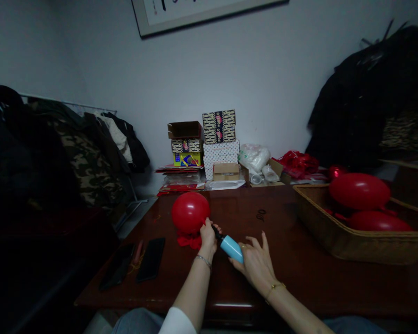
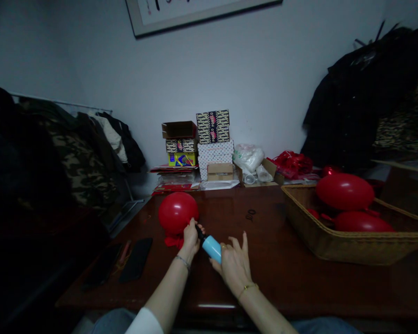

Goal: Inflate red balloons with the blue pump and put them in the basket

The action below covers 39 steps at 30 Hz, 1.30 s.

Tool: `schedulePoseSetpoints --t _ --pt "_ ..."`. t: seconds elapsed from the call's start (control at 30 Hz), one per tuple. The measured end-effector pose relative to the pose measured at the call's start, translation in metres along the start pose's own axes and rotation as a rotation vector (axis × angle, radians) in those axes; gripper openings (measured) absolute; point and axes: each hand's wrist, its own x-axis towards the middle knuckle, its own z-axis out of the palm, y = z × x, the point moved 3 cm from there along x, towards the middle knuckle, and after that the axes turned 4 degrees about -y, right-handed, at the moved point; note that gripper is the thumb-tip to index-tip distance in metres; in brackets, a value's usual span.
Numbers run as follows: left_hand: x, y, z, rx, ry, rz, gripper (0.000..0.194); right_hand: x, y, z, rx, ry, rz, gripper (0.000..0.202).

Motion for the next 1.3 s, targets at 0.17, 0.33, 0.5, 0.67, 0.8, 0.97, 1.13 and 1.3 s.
schedulePoseSetpoints --t 0.17,0.33,0.5,0.67,0.8,0.97,1.13,1.3 --pt "0.003 -0.002 -0.006 0.007 0.019 -0.002 0.029 -0.008 0.002 0.006 0.009 0.030 -0.014 0.039" --pt "0.010 0.003 -0.011 -0.005 0.042 0.004 0.030 -0.028 0.015 0.003 0.027 0.041 -0.029 0.036" --pt "0.020 0.016 -0.015 -0.007 0.066 0.020 0.031 -0.052 0.033 -0.005 0.037 0.052 -0.049 0.038" --pt "0.021 0.021 -0.016 -0.026 0.057 0.029 0.035 -0.064 0.039 -0.007 0.047 0.074 -0.059 0.036" --pt "0.018 0.019 -0.015 -0.024 0.054 0.037 0.035 -0.064 0.038 -0.005 0.056 0.073 -0.041 0.034" --pt "0.011 0.015 -0.011 -0.004 0.046 0.037 0.033 -0.050 0.029 -0.002 0.055 0.033 -0.019 0.034" --pt "0.001 0.004 -0.002 0.007 0.021 0.016 0.028 -0.023 0.014 0.000 0.035 0.016 -0.013 0.036" --pt "-0.005 -0.002 0.004 0.003 0.004 0.002 0.027 -0.003 0.002 0.002 0.024 0.012 0.000 0.038"
